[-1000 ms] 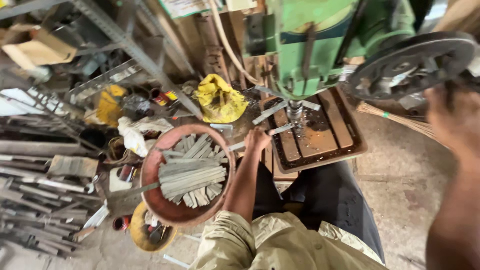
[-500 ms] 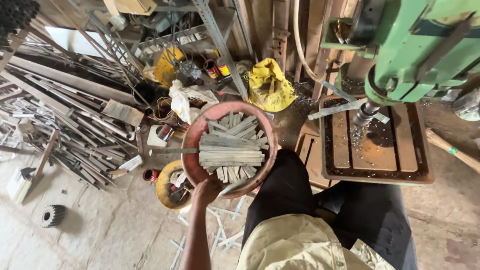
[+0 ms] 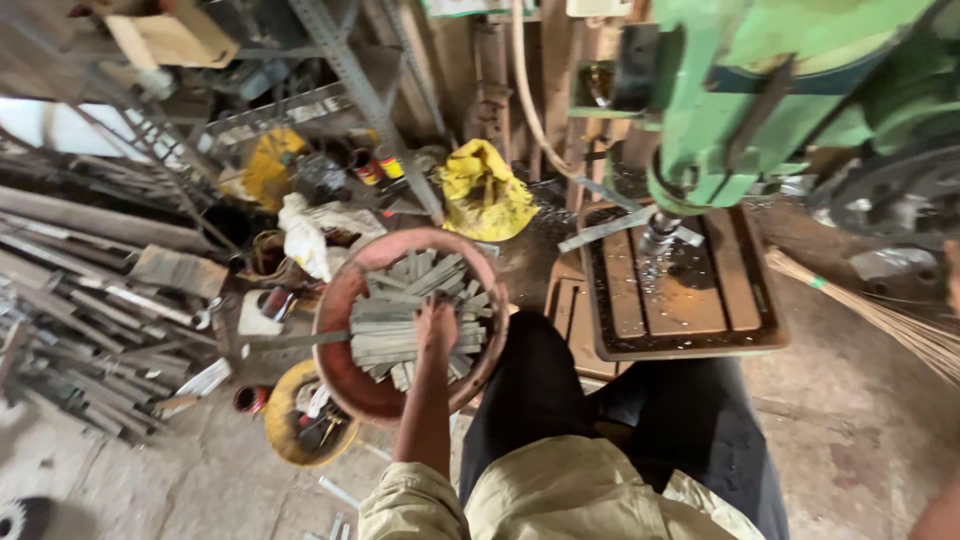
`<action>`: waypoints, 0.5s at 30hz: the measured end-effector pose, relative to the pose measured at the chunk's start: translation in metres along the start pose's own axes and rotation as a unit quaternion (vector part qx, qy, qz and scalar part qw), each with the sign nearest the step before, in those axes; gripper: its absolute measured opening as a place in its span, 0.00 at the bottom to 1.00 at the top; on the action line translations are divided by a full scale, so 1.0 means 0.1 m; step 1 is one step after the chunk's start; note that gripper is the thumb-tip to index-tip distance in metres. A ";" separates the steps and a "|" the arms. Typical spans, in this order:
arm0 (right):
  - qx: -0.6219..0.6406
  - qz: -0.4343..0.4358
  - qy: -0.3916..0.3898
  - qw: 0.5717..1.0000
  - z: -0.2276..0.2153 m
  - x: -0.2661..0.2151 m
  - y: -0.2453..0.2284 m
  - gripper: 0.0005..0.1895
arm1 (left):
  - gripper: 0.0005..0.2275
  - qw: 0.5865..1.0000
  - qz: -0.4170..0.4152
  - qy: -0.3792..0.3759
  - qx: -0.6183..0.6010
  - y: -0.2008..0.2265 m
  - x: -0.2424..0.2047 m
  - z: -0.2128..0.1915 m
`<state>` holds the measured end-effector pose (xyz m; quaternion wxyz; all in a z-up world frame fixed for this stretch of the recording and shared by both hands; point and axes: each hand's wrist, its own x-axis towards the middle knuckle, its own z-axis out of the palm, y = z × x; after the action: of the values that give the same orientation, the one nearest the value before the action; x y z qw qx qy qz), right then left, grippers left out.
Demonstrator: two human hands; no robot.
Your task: The person operates a drill press to drill holes into small metal rods. They pick up rods from a red basin, position them under the drill bit, and lower the drill to create holes. The person repeats this process for multiple rods throughout the clip.
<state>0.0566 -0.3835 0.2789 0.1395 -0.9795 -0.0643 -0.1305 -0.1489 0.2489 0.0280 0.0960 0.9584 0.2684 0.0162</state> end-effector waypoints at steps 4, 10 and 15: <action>-0.015 0.016 0.007 1.000 -0.20 -0.03 0.14 0.25 | 0.13 0.998 -0.005 -0.023 0.054 0.00 0.14 0.04; 0.009 0.058 -0.058 0.997 -0.51 -0.03 0.08 0.26 | 0.17 0.996 0.016 0.011 -0.086 0.28 0.11 -0.31; 0.063 0.087 -0.047 0.993 -0.73 -0.07 -0.23 0.25 | 0.08 0.917 0.154 0.248 -0.271 0.96 -0.17 -0.82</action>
<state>0.0284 -0.3833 0.3510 0.2086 -0.9757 0.0063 -0.0670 -0.1216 0.1740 0.1278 0.2786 0.8905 0.1185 0.3397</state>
